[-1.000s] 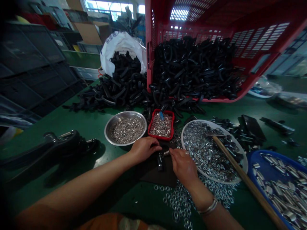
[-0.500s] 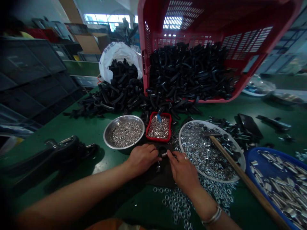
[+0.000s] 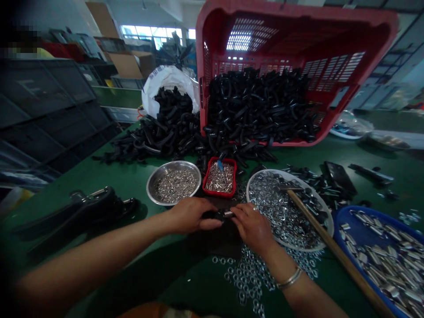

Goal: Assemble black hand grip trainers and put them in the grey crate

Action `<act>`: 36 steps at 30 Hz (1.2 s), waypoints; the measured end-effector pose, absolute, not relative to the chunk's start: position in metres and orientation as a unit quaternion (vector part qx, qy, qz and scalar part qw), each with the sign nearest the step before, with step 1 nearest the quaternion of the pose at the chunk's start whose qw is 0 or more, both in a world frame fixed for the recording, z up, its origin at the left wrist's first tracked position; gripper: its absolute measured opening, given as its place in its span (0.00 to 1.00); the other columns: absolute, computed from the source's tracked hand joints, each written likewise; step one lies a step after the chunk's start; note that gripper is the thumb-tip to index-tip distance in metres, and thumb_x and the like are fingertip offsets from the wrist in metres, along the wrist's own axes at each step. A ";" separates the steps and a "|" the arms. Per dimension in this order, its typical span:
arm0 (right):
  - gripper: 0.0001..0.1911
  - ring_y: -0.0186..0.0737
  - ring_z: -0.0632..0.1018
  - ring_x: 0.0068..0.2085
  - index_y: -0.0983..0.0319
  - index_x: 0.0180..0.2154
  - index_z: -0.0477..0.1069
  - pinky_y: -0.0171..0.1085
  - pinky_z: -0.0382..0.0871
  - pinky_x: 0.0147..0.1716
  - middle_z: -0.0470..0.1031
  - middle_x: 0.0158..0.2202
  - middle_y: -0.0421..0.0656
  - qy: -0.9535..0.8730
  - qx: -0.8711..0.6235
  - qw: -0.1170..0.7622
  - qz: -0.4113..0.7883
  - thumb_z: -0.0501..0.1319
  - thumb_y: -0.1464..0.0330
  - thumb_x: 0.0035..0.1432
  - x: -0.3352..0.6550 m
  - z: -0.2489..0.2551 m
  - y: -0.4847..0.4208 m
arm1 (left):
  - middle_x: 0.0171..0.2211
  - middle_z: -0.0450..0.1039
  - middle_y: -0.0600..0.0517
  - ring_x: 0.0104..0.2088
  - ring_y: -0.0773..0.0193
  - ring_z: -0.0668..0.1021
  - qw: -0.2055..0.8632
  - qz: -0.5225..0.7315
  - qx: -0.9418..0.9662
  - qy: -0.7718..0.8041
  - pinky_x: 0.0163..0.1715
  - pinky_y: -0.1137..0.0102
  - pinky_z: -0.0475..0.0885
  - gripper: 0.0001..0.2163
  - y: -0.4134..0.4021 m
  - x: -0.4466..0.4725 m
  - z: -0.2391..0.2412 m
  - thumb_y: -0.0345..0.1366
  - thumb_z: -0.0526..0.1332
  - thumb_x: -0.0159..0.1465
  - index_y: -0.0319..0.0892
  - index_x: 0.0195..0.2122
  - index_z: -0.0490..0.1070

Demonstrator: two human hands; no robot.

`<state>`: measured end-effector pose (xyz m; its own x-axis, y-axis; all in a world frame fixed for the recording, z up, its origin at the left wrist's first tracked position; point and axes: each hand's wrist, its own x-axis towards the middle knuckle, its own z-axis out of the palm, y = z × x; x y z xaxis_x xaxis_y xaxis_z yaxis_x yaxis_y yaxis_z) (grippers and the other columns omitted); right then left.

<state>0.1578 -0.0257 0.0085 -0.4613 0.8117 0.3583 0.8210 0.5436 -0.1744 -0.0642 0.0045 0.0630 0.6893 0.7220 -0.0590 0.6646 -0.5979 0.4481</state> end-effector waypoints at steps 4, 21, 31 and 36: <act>0.11 0.41 0.72 0.42 0.62 0.42 0.68 0.41 0.67 0.41 0.72 0.40 0.47 -0.860 -0.467 0.178 0.106 0.54 0.67 0.57 0.160 0.023 -0.017 | 0.29 0.74 0.52 0.27 0.67 0.73 0.445 -0.015 0.839 0.312 0.25 0.75 0.64 0.19 0.044 -0.067 0.079 0.53 0.55 0.55 0.42 0.33 0.73; 0.14 0.37 0.71 0.24 0.59 0.26 0.71 0.33 0.58 0.22 0.72 0.23 0.39 -0.778 -0.609 0.069 0.136 0.56 0.57 0.53 0.145 0.026 -0.001 | 0.37 0.70 0.47 0.39 0.58 0.72 0.086 0.116 0.830 0.538 0.38 0.66 0.67 0.12 0.007 -0.050 0.025 0.41 0.52 0.62 0.41 0.36 0.71; 0.12 0.38 0.74 0.37 0.60 0.37 0.73 0.35 0.64 0.36 0.76 0.36 0.42 -0.829 -0.540 0.143 0.035 0.52 0.66 0.57 0.099 0.066 0.060 | 0.43 0.71 0.49 0.43 0.58 0.70 0.018 0.201 0.783 0.589 0.41 0.66 0.66 0.12 0.019 -0.105 0.037 0.39 0.50 0.63 0.46 0.41 0.71; 0.12 0.43 0.73 0.43 0.58 0.39 0.73 0.38 0.66 0.37 0.74 0.40 0.44 -0.891 -0.452 0.030 0.038 0.53 0.68 0.56 0.026 0.057 0.076 | 0.39 0.74 0.50 0.38 0.54 0.74 0.090 -0.014 0.734 0.673 0.35 0.66 0.67 0.12 0.051 -0.136 0.046 0.43 0.58 0.55 0.52 0.39 0.73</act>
